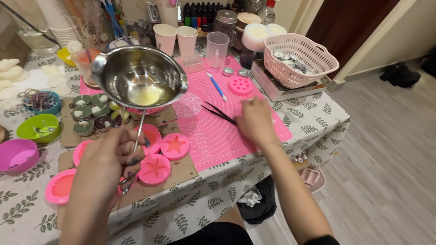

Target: Pouring melted wax from a small metal pot into various sea-themed silicone molds using a spoon to control the flow.

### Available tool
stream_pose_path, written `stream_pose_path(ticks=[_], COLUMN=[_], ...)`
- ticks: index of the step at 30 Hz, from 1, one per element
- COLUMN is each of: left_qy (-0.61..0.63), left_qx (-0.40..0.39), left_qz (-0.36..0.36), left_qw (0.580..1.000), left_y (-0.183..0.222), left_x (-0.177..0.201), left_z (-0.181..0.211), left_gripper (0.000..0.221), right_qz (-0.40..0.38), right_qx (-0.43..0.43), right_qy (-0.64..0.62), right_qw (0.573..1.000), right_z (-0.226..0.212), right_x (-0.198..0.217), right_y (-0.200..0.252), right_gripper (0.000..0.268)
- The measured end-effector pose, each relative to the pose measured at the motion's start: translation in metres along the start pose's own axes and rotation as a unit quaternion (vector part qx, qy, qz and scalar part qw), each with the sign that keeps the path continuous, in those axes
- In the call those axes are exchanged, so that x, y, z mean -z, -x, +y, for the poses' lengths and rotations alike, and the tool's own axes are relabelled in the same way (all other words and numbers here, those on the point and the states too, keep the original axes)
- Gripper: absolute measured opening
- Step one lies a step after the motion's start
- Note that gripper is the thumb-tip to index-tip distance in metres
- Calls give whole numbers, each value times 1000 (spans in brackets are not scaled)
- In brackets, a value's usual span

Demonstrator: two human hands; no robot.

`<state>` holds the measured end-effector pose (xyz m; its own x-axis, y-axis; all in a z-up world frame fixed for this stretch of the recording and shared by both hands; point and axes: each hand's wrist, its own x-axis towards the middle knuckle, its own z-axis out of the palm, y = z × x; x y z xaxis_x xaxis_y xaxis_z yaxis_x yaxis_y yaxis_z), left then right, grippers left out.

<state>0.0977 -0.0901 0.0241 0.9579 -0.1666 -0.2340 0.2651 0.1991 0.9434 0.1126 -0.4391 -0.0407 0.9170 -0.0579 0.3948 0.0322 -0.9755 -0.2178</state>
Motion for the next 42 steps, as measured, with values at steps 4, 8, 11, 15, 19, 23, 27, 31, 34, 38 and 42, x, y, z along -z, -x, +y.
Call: stream_pose_path(ticks=[4,8,11,15,19,23,27,31,34,38,42], left_qy=[-36,-33,-23,-22,-34,-35,-32,-21,-21,-30,-49], left_qx=[23,36,30,15,10,-40,-65,-85,-98,-95,-83], left_qz=[11,12,1,-20,4,13,15,24,37,51,62], left_qw=[999,999,999,999,999,999,997,996,994,994,993], left_y=[12,13,18,10,18,17,12,16,17,25,36], left_x=[-7,0,4,23,13,12,21,27,34,41,43], left_z=[11,4,0,-11,1,4,1,-1,-3,2,6], left_gripper=[42,42,42,44,43,43,45,44,44,45,45], right_qz=[95,155,169,203,26,-76,-97,-119,-150,-178,-153], right_qx=[-1,-21,-84,-137,-123,-91,-83,-57,-11,-15,-10], right_qy=[31,9,-7,-233,-646,-777,-793,-773,-748,-706,-666], right_qw=[995,988,982,941,753,618,596,621,647,685,730], right_z=[25,53,48,4,-35,-78,-98,-105,-124,-156,-169], right_x=[0,-24,-18,22,9,-5,2,-11,-11,-13,-34], right_y=[25,30,16,-21,-74,-118,-120,-118,-115,-109,-112], right_gripper=[57,41,19,21,20,16,22,26,24,17,20])
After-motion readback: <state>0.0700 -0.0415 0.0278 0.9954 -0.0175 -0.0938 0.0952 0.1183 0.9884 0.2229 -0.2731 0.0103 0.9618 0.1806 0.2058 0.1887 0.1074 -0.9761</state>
